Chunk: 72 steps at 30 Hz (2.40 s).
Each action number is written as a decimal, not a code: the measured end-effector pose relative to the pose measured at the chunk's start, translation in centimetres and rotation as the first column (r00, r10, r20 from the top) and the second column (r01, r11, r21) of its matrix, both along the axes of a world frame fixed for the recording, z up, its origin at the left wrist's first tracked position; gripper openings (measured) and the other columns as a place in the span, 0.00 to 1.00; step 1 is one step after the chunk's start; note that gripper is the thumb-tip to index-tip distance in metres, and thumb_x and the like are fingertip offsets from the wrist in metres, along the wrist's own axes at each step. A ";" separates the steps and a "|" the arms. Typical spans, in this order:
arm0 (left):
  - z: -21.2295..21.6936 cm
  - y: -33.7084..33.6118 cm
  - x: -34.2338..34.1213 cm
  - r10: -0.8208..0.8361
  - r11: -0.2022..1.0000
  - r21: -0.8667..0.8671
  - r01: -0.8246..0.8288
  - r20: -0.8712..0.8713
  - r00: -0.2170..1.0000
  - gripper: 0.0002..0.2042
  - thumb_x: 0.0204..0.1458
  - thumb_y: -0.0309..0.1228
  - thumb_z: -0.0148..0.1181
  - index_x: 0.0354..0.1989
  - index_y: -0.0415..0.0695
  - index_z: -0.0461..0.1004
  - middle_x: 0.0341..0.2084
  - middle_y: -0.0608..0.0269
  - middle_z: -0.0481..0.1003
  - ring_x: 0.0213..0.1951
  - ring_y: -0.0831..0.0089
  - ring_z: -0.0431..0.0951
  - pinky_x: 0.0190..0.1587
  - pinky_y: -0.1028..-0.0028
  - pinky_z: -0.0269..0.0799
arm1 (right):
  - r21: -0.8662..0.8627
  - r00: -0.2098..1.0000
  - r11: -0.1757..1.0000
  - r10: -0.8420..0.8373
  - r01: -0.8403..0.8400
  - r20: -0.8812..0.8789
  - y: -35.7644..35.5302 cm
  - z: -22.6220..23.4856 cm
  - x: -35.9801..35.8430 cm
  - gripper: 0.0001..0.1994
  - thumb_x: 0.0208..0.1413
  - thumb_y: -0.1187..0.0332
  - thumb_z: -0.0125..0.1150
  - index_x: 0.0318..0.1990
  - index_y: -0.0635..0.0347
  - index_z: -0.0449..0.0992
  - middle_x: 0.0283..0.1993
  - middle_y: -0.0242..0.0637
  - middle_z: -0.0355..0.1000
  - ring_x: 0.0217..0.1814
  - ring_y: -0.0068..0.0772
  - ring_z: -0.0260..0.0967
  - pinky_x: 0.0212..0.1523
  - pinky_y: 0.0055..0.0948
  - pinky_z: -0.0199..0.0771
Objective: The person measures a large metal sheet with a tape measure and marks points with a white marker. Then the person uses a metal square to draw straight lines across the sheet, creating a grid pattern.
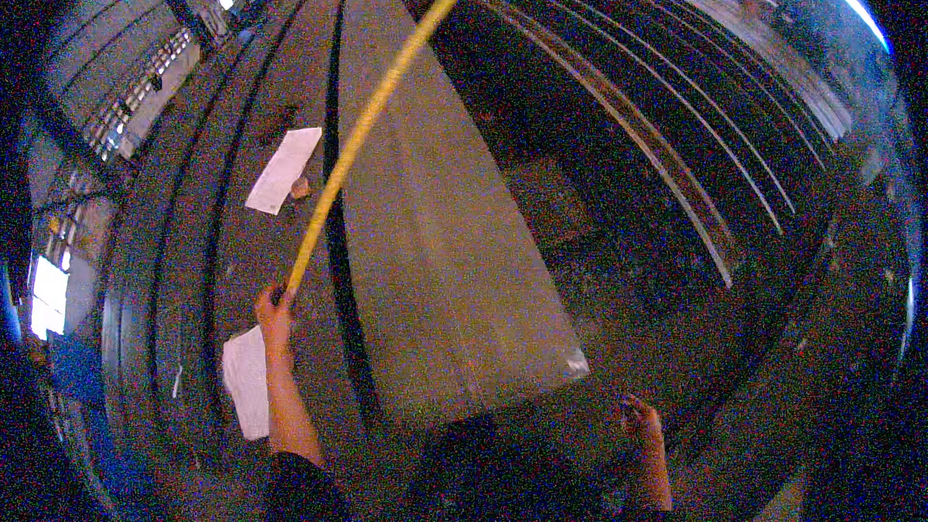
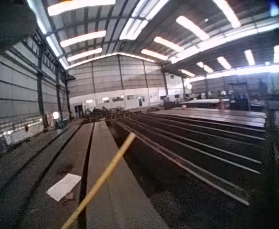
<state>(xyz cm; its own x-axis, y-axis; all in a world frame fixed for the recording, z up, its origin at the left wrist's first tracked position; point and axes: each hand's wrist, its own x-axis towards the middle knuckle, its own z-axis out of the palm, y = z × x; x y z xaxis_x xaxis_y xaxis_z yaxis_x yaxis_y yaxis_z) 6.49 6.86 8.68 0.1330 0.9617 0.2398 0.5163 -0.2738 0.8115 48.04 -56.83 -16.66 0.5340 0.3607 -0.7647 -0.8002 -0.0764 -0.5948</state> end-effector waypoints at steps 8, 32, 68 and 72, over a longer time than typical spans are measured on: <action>-10.2 20.7 10.5 -0.330 0.941 -0.009 0.339 -0.245 0.911 0.10 0.48 0.29 0.67 0.38 0.38 0.79 0.34 0.53 0.80 0.37 0.63 0.80 0.43 0.67 0.73 | -0.101 0.723 0.977 0.209 -0.190 0.658 8.6 7.8 6.6 0.30 0.55 0.56 0.63 0.60 0.66 0.69 0.51 0.36 0.75 0.41 0.33 0.74 0.34 0.30 0.75; -15.3 30.7 16.3 -0.489 0.871 -0.193 0.452 -0.430 0.759 0.10 0.46 0.29 0.67 0.34 0.40 0.76 0.30 0.60 0.78 0.39 0.68 0.77 0.47 0.70 0.68 | -0.904 -0.758 0.400 0.540 -0.150 0.365 73.5 12.3 24.0 0.17 0.55 0.63 0.63 0.49 0.62 0.74 0.50 0.46 0.72 0.52 0.52 0.71 0.53 0.42 0.71; -13.8 32.8 17.4 -0.613 0.783 -0.432 0.448 -0.412 0.674 0.12 0.38 0.32 0.71 0.27 0.39 0.75 0.22 0.60 0.75 0.31 0.72 0.73 0.36 0.70 0.66 | -0.850 -0.466 0.269 0.741 -0.453 0.483 75.3 11.6 24.2 0.12 0.50 0.68 0.69 0.40 0.63 0.76 0.38 0.38 0.75 0.43 0.33 0.73 0.47 0.32 0.71; -13.8 32.8 17.4 -0.621 0.778 -0.432 0.456 -0.422 0.661 0.12 0.39 0.32 0.71 0.28 0.38 0.76 0.23 0.59 0.76 0.31 0.72 0.74 0.37 0.69 0.67 | -0.830 -0.448 0.313 0.725 -0.462 0.523 75.2 11.5 24.0 0.12 0.50 0.66 0.70 0.39 0.63 0.77 0.37 0.38 0.74 0.43 0.33 0.73 0.46 0.33 0.71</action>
